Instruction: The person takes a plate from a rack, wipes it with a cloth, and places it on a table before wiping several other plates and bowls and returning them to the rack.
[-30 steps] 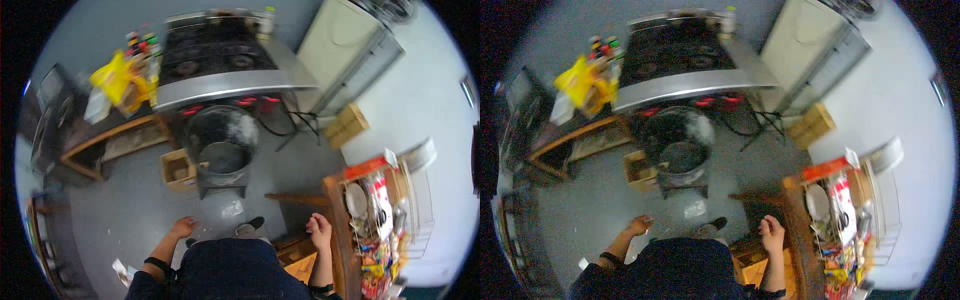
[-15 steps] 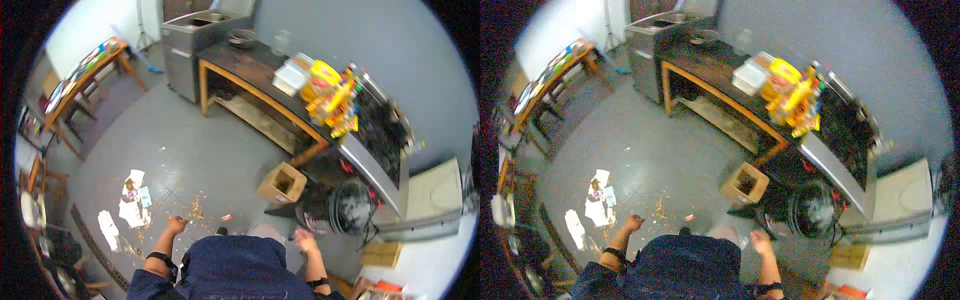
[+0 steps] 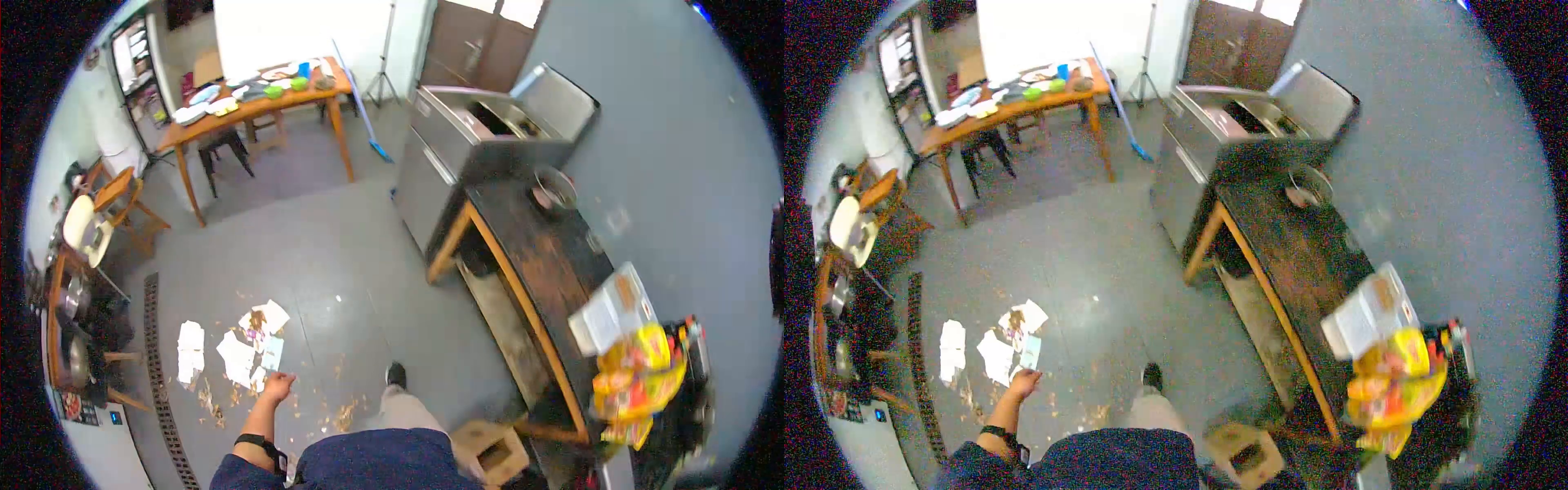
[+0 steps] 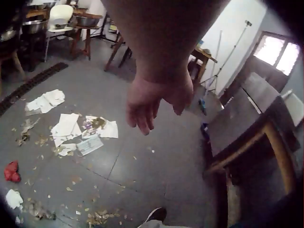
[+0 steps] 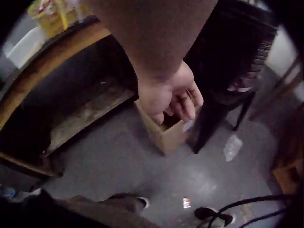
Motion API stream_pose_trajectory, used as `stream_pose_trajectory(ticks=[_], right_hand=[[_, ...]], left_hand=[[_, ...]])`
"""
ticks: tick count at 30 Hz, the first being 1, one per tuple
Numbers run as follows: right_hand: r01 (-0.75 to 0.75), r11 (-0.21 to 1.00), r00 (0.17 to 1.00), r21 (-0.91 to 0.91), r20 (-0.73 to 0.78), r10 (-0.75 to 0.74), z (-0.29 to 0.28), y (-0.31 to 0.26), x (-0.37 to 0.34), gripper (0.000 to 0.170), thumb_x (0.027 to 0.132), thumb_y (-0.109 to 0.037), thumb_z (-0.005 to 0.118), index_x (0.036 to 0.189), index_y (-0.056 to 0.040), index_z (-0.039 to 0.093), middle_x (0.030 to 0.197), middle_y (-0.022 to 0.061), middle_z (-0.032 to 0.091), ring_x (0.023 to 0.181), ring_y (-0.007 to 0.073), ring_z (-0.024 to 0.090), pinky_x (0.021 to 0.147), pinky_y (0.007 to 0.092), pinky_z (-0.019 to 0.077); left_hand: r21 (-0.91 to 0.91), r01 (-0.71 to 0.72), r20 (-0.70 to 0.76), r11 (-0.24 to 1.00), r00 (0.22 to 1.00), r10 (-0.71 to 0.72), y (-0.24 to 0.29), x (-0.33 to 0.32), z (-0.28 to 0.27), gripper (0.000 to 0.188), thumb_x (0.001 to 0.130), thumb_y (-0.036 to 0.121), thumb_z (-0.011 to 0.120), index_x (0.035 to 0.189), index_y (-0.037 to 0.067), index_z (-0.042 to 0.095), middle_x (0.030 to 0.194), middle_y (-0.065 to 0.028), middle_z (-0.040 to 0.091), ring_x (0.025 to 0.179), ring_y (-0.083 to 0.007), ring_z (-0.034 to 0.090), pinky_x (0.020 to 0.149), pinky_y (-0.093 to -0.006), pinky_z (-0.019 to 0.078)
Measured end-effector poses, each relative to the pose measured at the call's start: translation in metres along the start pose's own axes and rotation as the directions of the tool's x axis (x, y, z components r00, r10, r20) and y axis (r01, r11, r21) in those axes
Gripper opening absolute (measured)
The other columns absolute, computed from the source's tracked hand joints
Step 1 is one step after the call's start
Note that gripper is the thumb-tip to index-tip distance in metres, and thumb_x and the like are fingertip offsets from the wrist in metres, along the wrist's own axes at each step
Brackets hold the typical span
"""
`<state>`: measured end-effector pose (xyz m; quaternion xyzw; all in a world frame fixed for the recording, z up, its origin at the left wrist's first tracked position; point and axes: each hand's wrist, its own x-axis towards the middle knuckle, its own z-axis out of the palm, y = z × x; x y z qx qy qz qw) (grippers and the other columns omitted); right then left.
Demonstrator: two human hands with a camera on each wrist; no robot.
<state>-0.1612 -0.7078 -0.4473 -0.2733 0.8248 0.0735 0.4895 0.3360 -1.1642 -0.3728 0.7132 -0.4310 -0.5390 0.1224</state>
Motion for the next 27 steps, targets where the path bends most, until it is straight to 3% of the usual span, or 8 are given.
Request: stream_pose_trajectory(ticks=[5,10,15,20,23,24,26,27], right_hand=[[0.259,0.636,0.938,-0.727,0.031,-0.346,-0.184,-0.155,0.140,0.028,0.067,-0.028,0.050,0.082,-0.0074,0.061,0.088,0.0133,0.058,0.082,0.0274,0.055,0.073,0.0387,0.0427],[0.253,0.917,0.845,-0.310,-0.390,-0.365,-0.326,-0.442,0.160,0.042,0.074,-0.031,0.053,0.104,-0.0032,0.052,0.102,0.0171,0.054,0.098,0.0300,0.050,0.082,0.0365,0.0397],[0.636,0.743,0.712,-0.207,-0.215,-0.669,-0.352,-0.661,0.145,0.040,0.074,-0.028,0.056,0.104,-0.0024,0.052,0.100,0.0166,0.055,0.093,0.0280,0.053,0.078,0.0327,0.0421],[0.569,0.814,0.821,-0.120,0.033,-0.569,-0.332,-0.727,0.258,0.032,0.076,-0.023,0.054,0.101,-0.0045,0.054,0.082,0.0119,0.060,0.071,0.0177,0.058,0.061,0.0310,0.0469],[0.511,0.804,0.777,-0.305,0.564,-0.280,-0.354,-0.711,0.341,0.038,0.071,-0.018,0.057,0.109,-0.0140,0.051,0.080,0.0055,0.059,0.063,0.0131,0.056,0.052,0.0297,0.0470],[0.555,0.531,0.831,-0.640,0.398,-0.389,-0.348,-0.712,0.357,0.042,0.069,-0.017,0.059,0.110,-0.0174,0.051,0.080,0.0043,0.059,0.063,0.0133,0.056,0.051,0.0292,0.0471],[0.384,0.826,0.917,-0.412,0.274,-0.289,-0.358,-0.766,0.284,0.044,0.067,-0.018,0.059,0.110,-0.0216,0.050,0.081,0.0024,0.060,0.063,0.0146,0.057,0.051,0.0312,0.0482],[0.362,0.859,0.923,-0.363,0.267,-0.276,-0.361,-0.774,0.298,0.039,0.067,-0.020,0.058,0.106,-0.0208,0.052,0.080,0.0029,0.060,0.062,0.0154,0.057,0.048,0.0323,0.0468]], left_hand=[[-0.021,0.098,-0.113,0.995,0.989,-0.100,0.040,0.020,-0.021,0.039,0.070,0.029,0.063,0.089,-0.003,0.054,0.072,-0.0109,0.057,0.065,-0.0185,0.054,0.058,-0.0296,0.0453],[0.177,0.144,-0.098,0.974,0.987,-0.129,0.066,0.014,-0.029,0.049,0.074,0.039,0.055,0.100,-0.003,0.052,0.092,-0.0163,0.058,0.086,-0.0259,0.055,0.075,-0.0318,0.0424],[0.319,0.354,-0.072,0.879,0.934,-0.350,0.009,0.028,-0.040,0.037,0.073,0.035,0.047,0.094,0.007,0.058,0.081,-0.0117,0.058,0.074,-0.0249,0.055,0.068,-0.0365,0.0430],[0.321,0.551,-0.029,0.770,0.818,-0.574,-0.014,0.062,-0.084,0.031,0.074,0.028,0.045,0.095,0.009,0.057,0.080,-0.0120,0.056,0.073,-0.0277,0.053,0.067,-0.0383,0.0422],[0.282,0.501,-0.037,0.818,0.858,-0.512,0.029,0.118,-0.128,0.034,0.078,0.032,0.040,0.097,0.008,0.055,0.092,-0.0150,0.054,0.085,-0.0311,0.051,0.075,-0.0391,0.0404],[0.260,0.461,-0.063,0.849,0.885,-0.461,0.055,0.145,-0.149,0.035,0.079,0.033,0.038,0.098,0.008,0.055,0.096,-0.0160,0.054,0.089,-0.0323,0.051,0.077,-0.0394,0.0398],[0.593,0.160,-0.111,0.789,0.987,-0.117,0.032,0.230,-0.172,0.037,0.081,0.036,0.038,0.099,0.008,0.054,0.095,-0.0169,0.056,0.089,-0.0327,0.051,0.078,-0.0400,0.0395],[0.449,0.294,-0.237,0.844,0.950,-0.205,0.063,0.256,-0.188,0.032,0.080,0.030,0.038,0.094,0.008,0.056,0.089,-0.0149,0.058,0.085,-0.0314,0.053,0.075,-0.0406,0.0401]])
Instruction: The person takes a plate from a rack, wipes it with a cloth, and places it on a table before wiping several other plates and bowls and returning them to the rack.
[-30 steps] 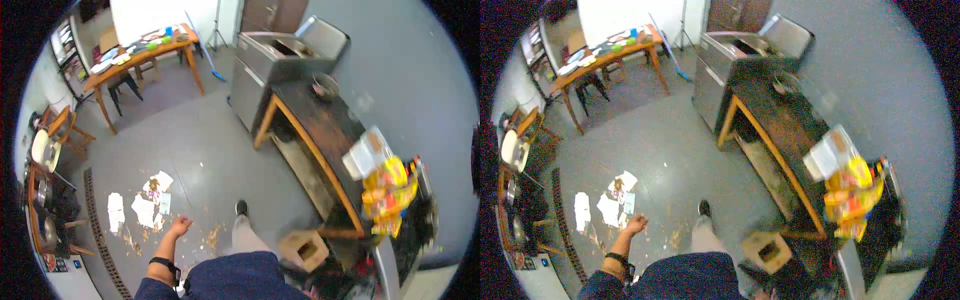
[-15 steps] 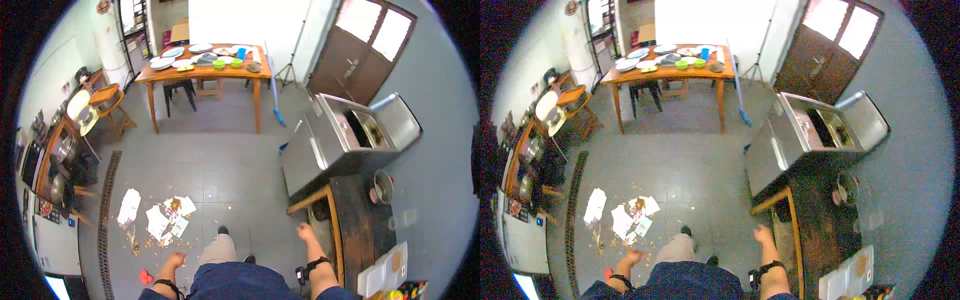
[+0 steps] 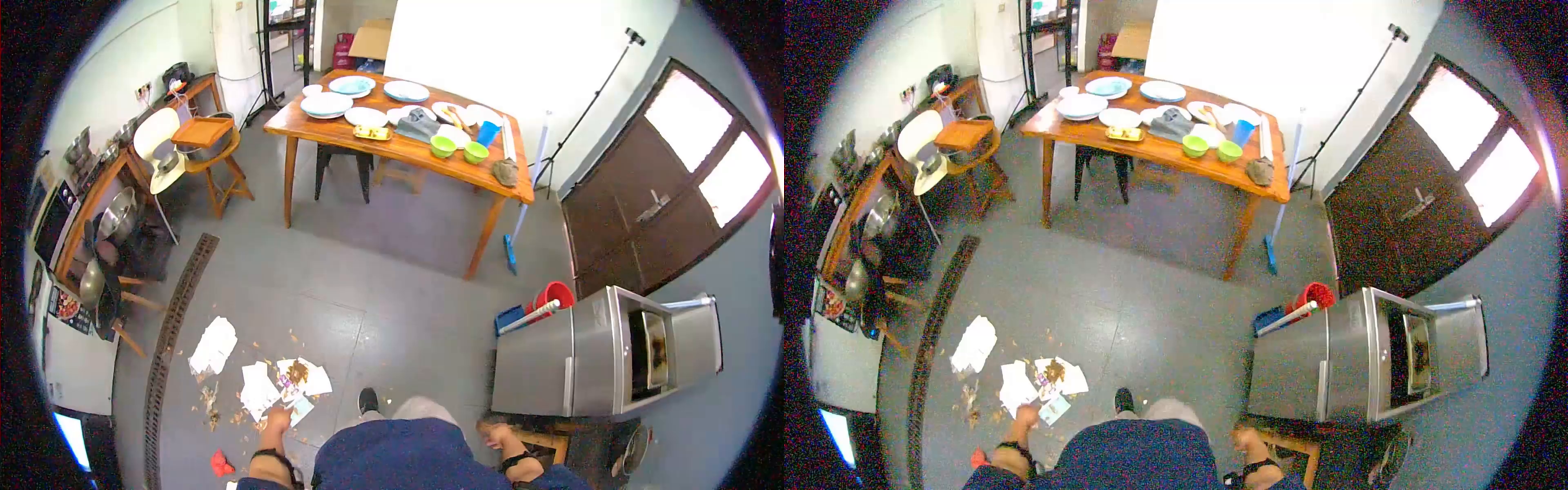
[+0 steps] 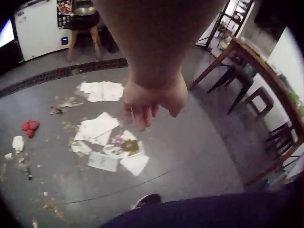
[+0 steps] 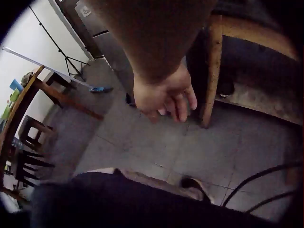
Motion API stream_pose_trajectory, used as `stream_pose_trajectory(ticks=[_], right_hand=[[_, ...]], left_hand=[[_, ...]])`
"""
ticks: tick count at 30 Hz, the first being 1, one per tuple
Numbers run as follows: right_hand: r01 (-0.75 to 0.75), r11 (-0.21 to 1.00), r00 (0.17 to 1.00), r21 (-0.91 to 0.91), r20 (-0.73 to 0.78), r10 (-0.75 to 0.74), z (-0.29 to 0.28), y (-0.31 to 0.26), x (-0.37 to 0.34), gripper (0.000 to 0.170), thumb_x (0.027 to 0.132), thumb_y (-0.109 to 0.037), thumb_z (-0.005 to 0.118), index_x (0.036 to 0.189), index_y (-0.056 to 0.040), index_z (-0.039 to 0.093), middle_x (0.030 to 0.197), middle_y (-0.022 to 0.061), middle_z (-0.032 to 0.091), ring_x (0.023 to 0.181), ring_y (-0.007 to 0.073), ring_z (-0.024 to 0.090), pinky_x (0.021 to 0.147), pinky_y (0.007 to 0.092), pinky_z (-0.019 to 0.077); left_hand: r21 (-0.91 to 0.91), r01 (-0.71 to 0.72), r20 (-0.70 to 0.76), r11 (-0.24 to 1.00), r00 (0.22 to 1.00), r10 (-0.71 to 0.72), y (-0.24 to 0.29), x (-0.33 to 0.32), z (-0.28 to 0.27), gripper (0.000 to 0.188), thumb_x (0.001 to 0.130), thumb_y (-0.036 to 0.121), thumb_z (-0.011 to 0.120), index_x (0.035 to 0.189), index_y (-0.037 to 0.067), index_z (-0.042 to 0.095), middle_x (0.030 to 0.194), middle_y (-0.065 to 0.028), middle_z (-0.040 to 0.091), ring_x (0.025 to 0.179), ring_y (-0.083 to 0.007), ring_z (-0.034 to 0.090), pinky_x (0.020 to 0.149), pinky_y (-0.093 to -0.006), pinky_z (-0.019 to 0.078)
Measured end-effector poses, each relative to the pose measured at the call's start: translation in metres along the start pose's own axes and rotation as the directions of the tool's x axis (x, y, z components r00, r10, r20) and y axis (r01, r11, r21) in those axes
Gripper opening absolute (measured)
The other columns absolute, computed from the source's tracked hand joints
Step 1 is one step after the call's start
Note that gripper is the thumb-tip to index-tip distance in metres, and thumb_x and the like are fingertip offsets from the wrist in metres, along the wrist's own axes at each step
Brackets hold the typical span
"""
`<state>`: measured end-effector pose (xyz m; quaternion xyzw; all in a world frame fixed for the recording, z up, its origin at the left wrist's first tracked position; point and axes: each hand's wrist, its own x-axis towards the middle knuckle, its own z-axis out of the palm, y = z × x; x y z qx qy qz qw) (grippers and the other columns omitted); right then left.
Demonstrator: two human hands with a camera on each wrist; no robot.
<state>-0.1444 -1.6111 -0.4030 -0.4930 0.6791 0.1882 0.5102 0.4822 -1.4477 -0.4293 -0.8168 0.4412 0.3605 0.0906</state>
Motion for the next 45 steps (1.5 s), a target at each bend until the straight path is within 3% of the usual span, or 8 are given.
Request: stream_pose_trajectory(ticks=[3,4,13,16,22,24,35,45], right_hand=[[-0.051,0.976,0.999,0.213,0.006,0.051,-0.013,0.006,0.056,0.025,0.069,-0.024,0.058,0.093,-0.0184,0.056,0.078,0.0044,0.059,0.058,0.0179,0.056,0.041,0.0357,0.0428],[-0.202,0.910,0.979,0.363,0.064,0.192,-0.024,-0.016,0.071,0.014,0.073,-0.029,0.054,0.077,-0.0155,0.054,0.068,0.0046,0.057,0.053,0.0190,0.054,0.036,0.0353,0.0368],[0.176,0.876,0.978,-0.450,0.181,-0.104,-0.149,-0.150,0.222,0.015,0.076,-0.021,0.051,0.071,-0.0099,0.059,0.067,0.0017,0.060,0.056,0.0126,0.057,0.047,0.0296,0.0439],[0.299,0.402,0.938,-0.866,0.190,-0.289,-0.232,-0.250,0.223,0.015,0.073,-0.025,0.051,0.070,-0.0140,0.061,0.065,0.0034,0.061,0.057,0.0150,0.058,0.051,0.0304,0.0457],[0.342,0.878,0.808,-0.335,-0.373,-0.457,-0.354,-0.418,0.248,0.027,0.074,-0.026,0.052,0.094,-0.0068,0.056,0.076,0.0088,0.059,0.066,0.0196,0.056,0.061,0.0321,0.0451],[0.526,0.850,0.800,-0.013,-0.332,-0.500,-0.388,-0.493,0.208,0.028,0.076,-0.021,0.055,0.098,-0.0027,0.053,0.073,0.0066,0.057,0.064,0.0140,0.054,0.059,0.0266,0.0439],[0.757,0.378,0.298,-0.533,-0.234,-0.926,-0.521,-0.815,0.153,0.053,0.063,-0.021,0.065,0.110,-0.0067,0.045,0.100,0.0135,0.050,0.088,0.0261,0.052,0.075,0.0345,0.0431],[0.179,0.558,0.761,-0.810,-0.246,-0.601,-0.532,-0.940,0.250,0.054,0.066,-0.008,0.053,0.116,-0.0246,0.042,0.119,0.0073,0.037,0.102,0.0225,0.046,0.077,0.0335,0.0436]], left_hand=[[0.098,-0.386,-0.395,0.917,0.831,0.391,0.040,0.091,-0.037,0.018,0.076,0.013,0.042,0.079,0.004,0.057,0.074,-0.0124,0.058,0.073,-0.0284,0.055,0.066,-0.0383,0.0426],[-0.732,-0.042,-0.193,0.680,0.970,-0.147,0.080,0.094,-0.062,0.020,0.075,0.022,0.051,0.082,0.004,0.057,0.072,-0.0106,0.059,0.068,-0.0239,0.056,0.062,-0.0331,0.0435],[-0.508,0.289,0.143,0.811,0.957,-0.251,0.151,0.222,-0.177,0.040,0.073,0.038,0.055,0.098,0.007,0.055,0.093,-0.0136,0.058,0.084,-0.0237,0.056,0.073,-0.0318,0.0442],[0.365,-0.277,0.238,0.889,0.951,0.198,0.148,0.229,-0.218,0.042,0.076,0.038,0.050,0.106,0.009,0.051,0.097,-0.0137,0.056,0.089,-0.0267,0.055,0.077,-0.0331,0.0431],[0.244,-0.040,0.104,0.969,0.994,0.014,0.185,0.318,-0.274,0.036,0.080,0.030,0.046,0.106,0.005,0.049,0.104,-0.0130,0.053,0.094,-0.0226,0.051,0.081,-0.0326,0.0405],[-0.724,0.200,0.039,0.661,0.968,-0.249,0.234,0.329,-0.316,0.033,0.079,0.024,0.051,0.101,0.001,0.050,0.097,-0.0120,0.055,0.089,-0.0188,0.052,0.079,-0.0302,0.0416],[-0.634,-0.567,-0.605,0.526,0.787,0.121,0.419,0.449,-0.560,0.029,0.076,0.011,0.057,0.102,0.001,0.049,0.088,-0.0090,0.056,0.081,-0.0135,0.053,0.074,-0.0265,0.0430],[-0.389,-0.799,-0.587,0.459,0.599,0.544,0.485,0.517,-0.673,0.030,0.073,0.014,0.059,0.099,0.001,0.051,0.088,-0.0120,0.057,0.079,-0.0198,0.056,0.070,-0.0292,0.0444]])
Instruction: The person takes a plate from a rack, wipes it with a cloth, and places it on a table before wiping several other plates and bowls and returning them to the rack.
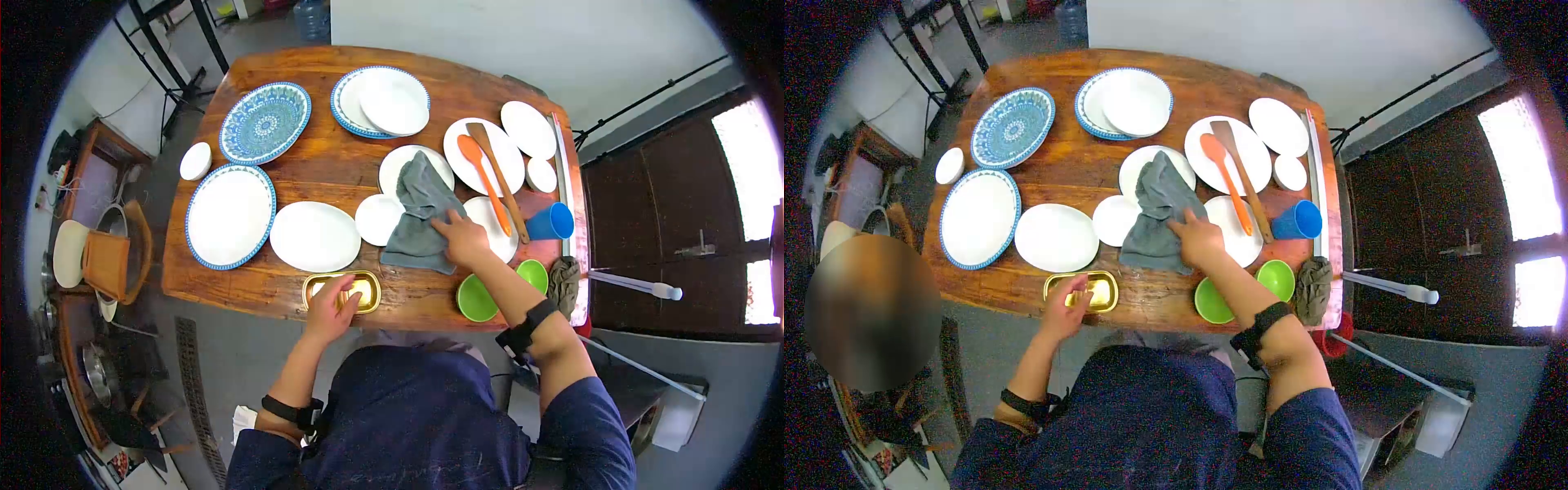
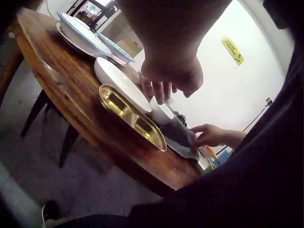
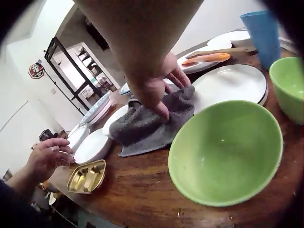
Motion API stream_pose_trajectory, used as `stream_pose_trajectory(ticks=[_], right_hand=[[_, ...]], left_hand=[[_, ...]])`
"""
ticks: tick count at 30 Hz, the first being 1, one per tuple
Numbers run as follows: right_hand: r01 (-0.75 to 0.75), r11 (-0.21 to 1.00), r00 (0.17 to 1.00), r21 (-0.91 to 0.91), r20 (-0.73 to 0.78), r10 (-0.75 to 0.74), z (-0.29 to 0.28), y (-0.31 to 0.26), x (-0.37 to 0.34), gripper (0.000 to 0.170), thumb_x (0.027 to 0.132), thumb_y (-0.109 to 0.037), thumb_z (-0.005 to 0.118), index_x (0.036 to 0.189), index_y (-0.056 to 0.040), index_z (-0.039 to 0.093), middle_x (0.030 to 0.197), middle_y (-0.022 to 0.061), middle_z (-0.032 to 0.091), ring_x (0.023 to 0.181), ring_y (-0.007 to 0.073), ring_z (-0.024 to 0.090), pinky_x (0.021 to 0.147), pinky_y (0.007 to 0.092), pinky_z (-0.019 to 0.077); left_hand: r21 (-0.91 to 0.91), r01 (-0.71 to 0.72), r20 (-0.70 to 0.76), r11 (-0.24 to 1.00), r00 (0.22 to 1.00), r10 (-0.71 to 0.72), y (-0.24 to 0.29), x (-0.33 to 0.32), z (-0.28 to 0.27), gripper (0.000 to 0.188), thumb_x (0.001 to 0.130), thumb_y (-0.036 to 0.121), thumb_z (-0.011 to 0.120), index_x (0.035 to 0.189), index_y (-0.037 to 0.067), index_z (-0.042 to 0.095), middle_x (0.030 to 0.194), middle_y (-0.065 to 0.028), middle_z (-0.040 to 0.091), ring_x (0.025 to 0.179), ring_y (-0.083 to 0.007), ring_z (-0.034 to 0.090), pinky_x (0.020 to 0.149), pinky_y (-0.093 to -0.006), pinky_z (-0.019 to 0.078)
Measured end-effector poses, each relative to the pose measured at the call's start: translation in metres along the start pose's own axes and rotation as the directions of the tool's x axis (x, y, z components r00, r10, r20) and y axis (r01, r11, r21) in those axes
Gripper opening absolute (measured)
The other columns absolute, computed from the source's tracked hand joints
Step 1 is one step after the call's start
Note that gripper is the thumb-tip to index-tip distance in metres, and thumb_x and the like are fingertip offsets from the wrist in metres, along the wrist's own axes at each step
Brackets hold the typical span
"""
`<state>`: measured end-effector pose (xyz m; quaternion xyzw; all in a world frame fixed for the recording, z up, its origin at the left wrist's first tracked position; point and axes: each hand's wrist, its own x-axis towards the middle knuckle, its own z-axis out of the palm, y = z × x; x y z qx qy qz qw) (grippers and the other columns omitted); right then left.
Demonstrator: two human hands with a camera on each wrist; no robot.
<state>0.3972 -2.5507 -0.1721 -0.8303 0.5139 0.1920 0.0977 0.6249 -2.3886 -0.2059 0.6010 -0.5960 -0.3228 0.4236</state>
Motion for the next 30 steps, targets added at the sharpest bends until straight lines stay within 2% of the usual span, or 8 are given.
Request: stream_pose_trajectory(ticks=[2,6,10,12,17,20,23,30], right_hand=[[0.047,0.996,0.998,0.070,0.039,-0.050,0.004,0.013,0.007,0.042,0.068,-0.008,0.050,0.107,-0.0216,0.051,0.114,0.0054,0.044,0.098,0.0210,0.050,0.075,0.0325,0.0442],[0.177,0.938,0.939,0.299,-0.337,-0.070,0.005,0.031,0.013,0.027,0.070,-0.009,0.047,0.095,-0.0128,0.056,0.085,0.0111,0.056,0.080,0.0295,0.055,0.068,0.0378,0.0438],[0.380,0.785,0.769,0.490,-0.639,0.026,-0.031,0.037,-0.001,0.021,0.069,-0.004,0.046,0.089,-0.0037,0.054,0.082,0.0159,0.056,0.077,0.0325,0.054,0.067,0.0385,0.0429],[0.458,0.773,0.630,0.440,-0.774,0.067,-0.045,0.045,-0.012,0.021,0.070,0.003,0.044,0.089,-0.0002,0.051,0.082,0.0157,0.054,0.070,0.0278,0.056,0.057,0.0290,0.0451],[0.576,0.514,0.533,0.635,-0.769,0.353,-0.083,0.076,-0.075,0.025,0.067,0.005,0.042,0.091,-0.0012,0.049,0.086,0.0107,0.055,0.075,0.0193,0.055,0.064,0.0291,0.0456],[0.654,0.621,0.221,0.432,-0.894,0.390,-0.088,0.115,-0.116,0.021,0.067,0.007,0.042,0.087,0.0019,0.049,0.085,0.0111,0.054,0.081,0.0168,0.052,0.072,0.0272,0.0419],[0.688,0.602,0.120,0.405,-0.882,0.457,-0.079,0.161,-0.162,0.015,0.068,0.009,0.045,0.082,0.0026,0.049,0.088,0.0112,0.055,0.081,0.0164,0.052,0.072,0.0255,0.0407],[0.464,0.734,0.077,0.496,-0.848,0.524,-0.034,0.210,-0.233,0.009,0.068,0.008,0.045,0.072,0.0025,0.050,0.079,0.0131,0.056,0.073,0.0191,0.054,0.069,0.0251,0.0410]], left_hand=[[0.002,0.032,-0.028,1.000,0.999,-0.031,-0.004,0.005,-0.006,0.031,0.073,0.013,0.059,0.100,0.001,0.051,0.089,-0.0121,0.057,0.080,-0.0201,0.055,0.070,-0.0291,0.0437],[-0.018,0.087,-0.053,0.996,0.995,-0.088,-0.010,0.010,-0.008,0.029,0.074,0.011,0.058,0.100,0.000,0.051,0.086,-0.0119,0.057,0.080,-0.0202,0.055,0.071,-0.0289,0.0430],[0.028,0.071,-0.123,0.997,0.990,-0.067,0.006,0.014,-0.004,0.029,0.073,0.009,0.058,0.100,-0.002,0.050,0.086,-0.0119,0.057,0.079,-0.0199,0.055,0.071,-0.0286,0.0426],[0.051,0.050,-0.149,0.997,0.988,-0.041,0.011,0.011,0.003,0.029,0.073,0.009,0.058,0.100,-0.002,0.050,0.086,-0.0120,0.057,0.078,-0.0199,0.055,0.071,-0.0285,0.0425],[-0.039,0.081,-0.109,0.996,0.990,-0.085,0.033,0.012,0.024,0.028,0.076,0.007,0.055,0.102,-0.003,0.050,0.092,-0.0107,0.057,0.080,-0.0147,0.053,0.074,-0.0273,0.0412],[0.004,0.074,-0.091,0.997,0.993,-0.074,0.041,0.014,0.040,0.029,0.076,0.007,0.055,0.103,-0.002,0.049,0.093,-0.0105,0.056,0.079,-0.0141,0.053,0.075,-0.0262,0.0409],[-0.067,0.017,-0.087,0.998,0.996,-0.023,0.048,0.014,0.060,0.029,0.077,0.007,0.055,0.104,-0.001,0.050,0.093,-0.0094,0.056,0.079,-0.0141,0.053,0.073,-0.0258,0.0417],[-0.002,0.022,-0.069,1.000,0.997,-0.022,0.079,-0.003,0.103,0.029,0.077,0.008,0.056,0.104,-0.001,0.050,0.093,-0.0095,0.056,0.080,-0.0143,0.053,0.072,-0.0262,0.0423]])
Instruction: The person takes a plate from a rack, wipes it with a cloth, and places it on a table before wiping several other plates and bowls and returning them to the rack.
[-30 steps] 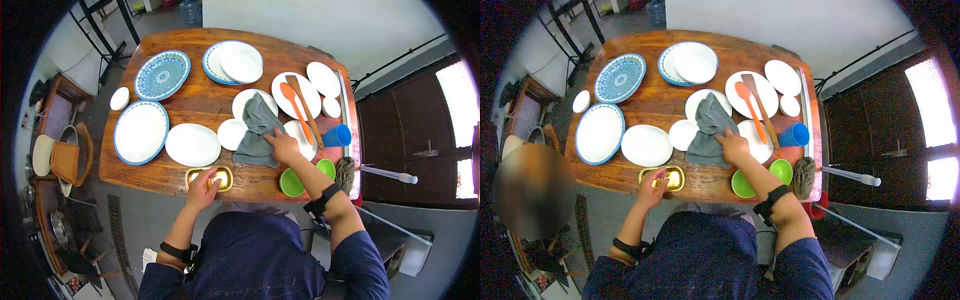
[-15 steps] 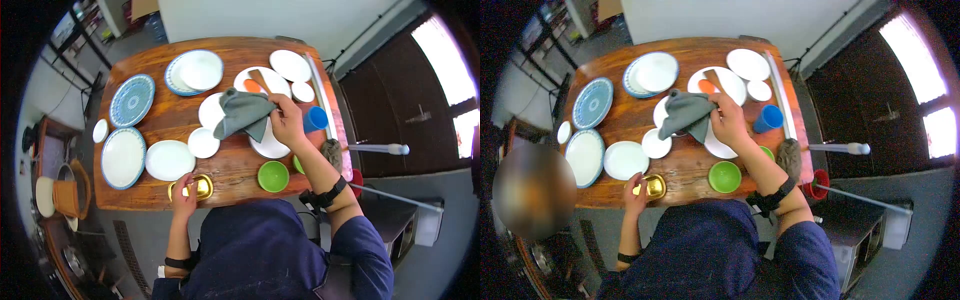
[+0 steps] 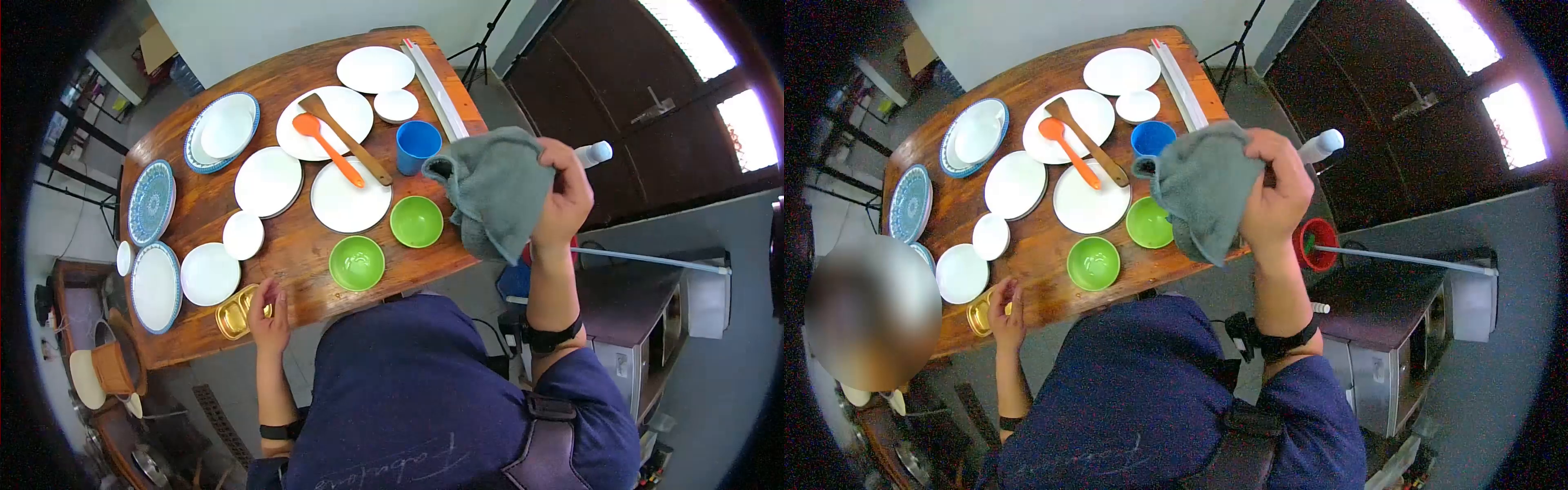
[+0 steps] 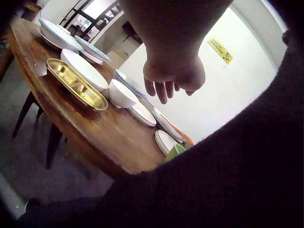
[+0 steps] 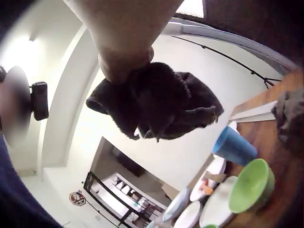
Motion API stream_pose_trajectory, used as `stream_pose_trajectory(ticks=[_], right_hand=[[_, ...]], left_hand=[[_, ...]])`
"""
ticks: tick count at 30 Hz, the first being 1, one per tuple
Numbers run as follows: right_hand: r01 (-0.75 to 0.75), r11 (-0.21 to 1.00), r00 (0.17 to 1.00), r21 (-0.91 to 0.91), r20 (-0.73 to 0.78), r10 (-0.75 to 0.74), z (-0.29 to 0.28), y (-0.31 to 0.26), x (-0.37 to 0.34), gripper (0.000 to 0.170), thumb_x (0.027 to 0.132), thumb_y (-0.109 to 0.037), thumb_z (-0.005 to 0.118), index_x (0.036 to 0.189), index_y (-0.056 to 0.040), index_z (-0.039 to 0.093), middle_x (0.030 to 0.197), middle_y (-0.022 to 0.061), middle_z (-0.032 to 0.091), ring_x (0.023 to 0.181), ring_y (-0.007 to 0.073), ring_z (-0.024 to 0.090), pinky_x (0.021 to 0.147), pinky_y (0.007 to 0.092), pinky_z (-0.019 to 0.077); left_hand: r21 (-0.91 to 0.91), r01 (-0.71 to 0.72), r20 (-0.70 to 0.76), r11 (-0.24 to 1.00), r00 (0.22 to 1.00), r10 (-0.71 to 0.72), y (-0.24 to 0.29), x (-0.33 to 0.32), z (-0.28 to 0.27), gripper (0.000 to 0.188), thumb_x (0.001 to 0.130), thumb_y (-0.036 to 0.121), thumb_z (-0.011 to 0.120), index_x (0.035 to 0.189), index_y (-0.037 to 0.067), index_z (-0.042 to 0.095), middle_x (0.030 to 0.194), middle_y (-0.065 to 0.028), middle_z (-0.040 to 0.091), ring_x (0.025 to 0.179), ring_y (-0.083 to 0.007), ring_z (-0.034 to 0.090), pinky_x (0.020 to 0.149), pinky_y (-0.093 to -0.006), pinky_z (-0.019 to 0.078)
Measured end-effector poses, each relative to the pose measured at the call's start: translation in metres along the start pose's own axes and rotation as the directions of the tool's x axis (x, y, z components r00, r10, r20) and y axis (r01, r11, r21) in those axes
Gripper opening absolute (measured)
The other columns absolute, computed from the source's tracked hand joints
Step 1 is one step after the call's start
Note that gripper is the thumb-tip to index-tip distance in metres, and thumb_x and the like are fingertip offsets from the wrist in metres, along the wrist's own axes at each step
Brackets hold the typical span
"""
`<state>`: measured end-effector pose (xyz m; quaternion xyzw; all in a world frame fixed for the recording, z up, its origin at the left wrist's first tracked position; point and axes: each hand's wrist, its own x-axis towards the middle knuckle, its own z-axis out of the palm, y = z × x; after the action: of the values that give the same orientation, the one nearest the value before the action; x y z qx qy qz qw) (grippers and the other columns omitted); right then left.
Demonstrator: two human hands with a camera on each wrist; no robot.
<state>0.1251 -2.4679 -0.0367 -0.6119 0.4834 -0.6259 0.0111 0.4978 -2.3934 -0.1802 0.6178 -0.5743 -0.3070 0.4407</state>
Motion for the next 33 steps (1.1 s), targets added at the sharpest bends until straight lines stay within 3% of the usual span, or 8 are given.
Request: stream_pose_trajectory(ticks=[4,10,16,19,25,27,30,33], right_hand=[[0.174,0.932,0.985,-0.317,0.060,-0.163,-0.010,0.033,-0.038,0.018,0.062,0.009,0.043,0.075,0.0009,0.052,0.084,0.0161,0.056,0.077,0.0295,0.055,0.072,0.0315,0.0428],[-0.062,0.892,0.825,-0.448,0.480,0.299,-0.017,0.081,-0.113,0.030,0.064,0.003,0.050,0.094,-0.0021,0.050,0.111,0.0194,0.042,0.102,0.0353,0.042,0.085,0.0395,0.0357],[-0.029,0.933,0.848,-0.359,0.485,0.213,-0.028,0.067,-0.102,0.034,0.065,-0.001,0.057,0.098,-0.0031,0.049,0.110,0.0186,0.043,0.104,0.0345,0.041,0.088,0.0387,0.0331],[-0.087,0.948,0.859,-0.307,0.459,0.228,-0.025,0.065,-0.102,0.031,0.066,-0.002,0.057,0.096,-0.0020,0.050,0.107,0.0173,0.046,0.101,0.0324,0.043,0.087,0.0371,0.0342],[-0.042,0.970,0.839,-0.240,0.519,0.164,0.001,0.056,-0.095,0.029,0.066,-0.002,0.057,0.094,-0.0013,0.050,0.102,0.0158,0.049,0.095,0.0308,0.047,0.081,0.0354,0.0379],[-0.113,0.976,0.807,-0.185,0.556,0.199,0.011,0.044,-0.090,0.029,0.066,-0.002,0.056,0.094,-0.0012,0.050,0.101,0.0155,0.050,0.094,0.0305,0.048,0.078,0.0346,0.0395],[-0.024,0.984,0.790,-0.177,0.600,0.127,0.028,0.043,-0.090,0.028,0.067,0.001,0.056,0.095,-0.0039,0.052,0.103,0.0090,0.050,0.088,0.0169,0.051,0.066,0.0257,0.0433],[-0.170,0.972,0.773,-0.162,0.591,0.233,0.049,0.024,-0.087,0.030,0.067,0.001,0.055,0.096,-0.0015,0.050,0.097,0.0136,0.052,0.084,0.0241,0.053,0.070,0.0307,0.0429]], left_hand=[[0.031,0.024,-0.010,0.999,1.000,-0.023,0.003,-0.013,0.022,0.029,0.076,0.008,0.056,0.103,0.000,0.050,0.092,-0.0099,0.056,0.081,-0.0151,0.053,0.073,-0.0264,0.0423],[0.037,0.047,0.009,0.998,0.999,-0.047,0.015,-0.031,0.033,0.029,0.075,0.008,0.057,0.102,0.001,0.050,0.090,-0.0104,0.056,0.080,-0.0157,0.054,0.072,-0.0272,0.0424],[0.061,0.104,-0.019,0.993,0.995,-0.103,-0.009,-0.020,0.029,0.034,0.073,0.009,0.059,0.105,0.002,0.048,0.093,-0.0103,0.054,0.085,-0.0191,0.053,0.076,-0.0312,0.0408],[0.420,-0.132,-0.076,0.898,0.981,0.180,-0.019,0.006,0.022,0.039,0.071,0.012,0.060,0.106,0.002,0.047,0.103,-0.0123,0.049,0.095,-0.0251,0.048,0.082,-0.0344,0.0379],[0.798,0.044,-0.061,0.602,0.998,0.008,-0.052,0.068,0.005,0.034,0.071,0.014,0.055,0.104,0.008,0.051,0.118,-0.0127,0.039,0.114,-0.0311,0.028,0.091,-0.0485,0.0258],[0.838,0.054,-0.024,0.544,0.998,-0.062,-0.051,0.078,0.003,0.027,0.072,0.013,0.053,0.099,0.012,0.055,0.119,-0.0121,0.038,0.116,-0.0309,0.026,0.090,-0.0527,0.0227],[0.836,-0.006,0.023,0.549,0.999,-0.024,-0.060,0.088,-0.001,0.018,0.071,0.010,0.051,0.085,0.015,0.062,0.119,-0.0116,0.039,0.117,-0.0304,0.024,0.091,-0.0568,0.0180],[0.795,-0.161,0.144,0.584,0.987,0.076,-0.061,0.079,0.001,0.015,0.069,0.012,0.051,0.079,0.012,0.063,0.117,-0.0123,0.042,0.117,-0.0309,0.025,0.091,-0.0575,0.0167]])
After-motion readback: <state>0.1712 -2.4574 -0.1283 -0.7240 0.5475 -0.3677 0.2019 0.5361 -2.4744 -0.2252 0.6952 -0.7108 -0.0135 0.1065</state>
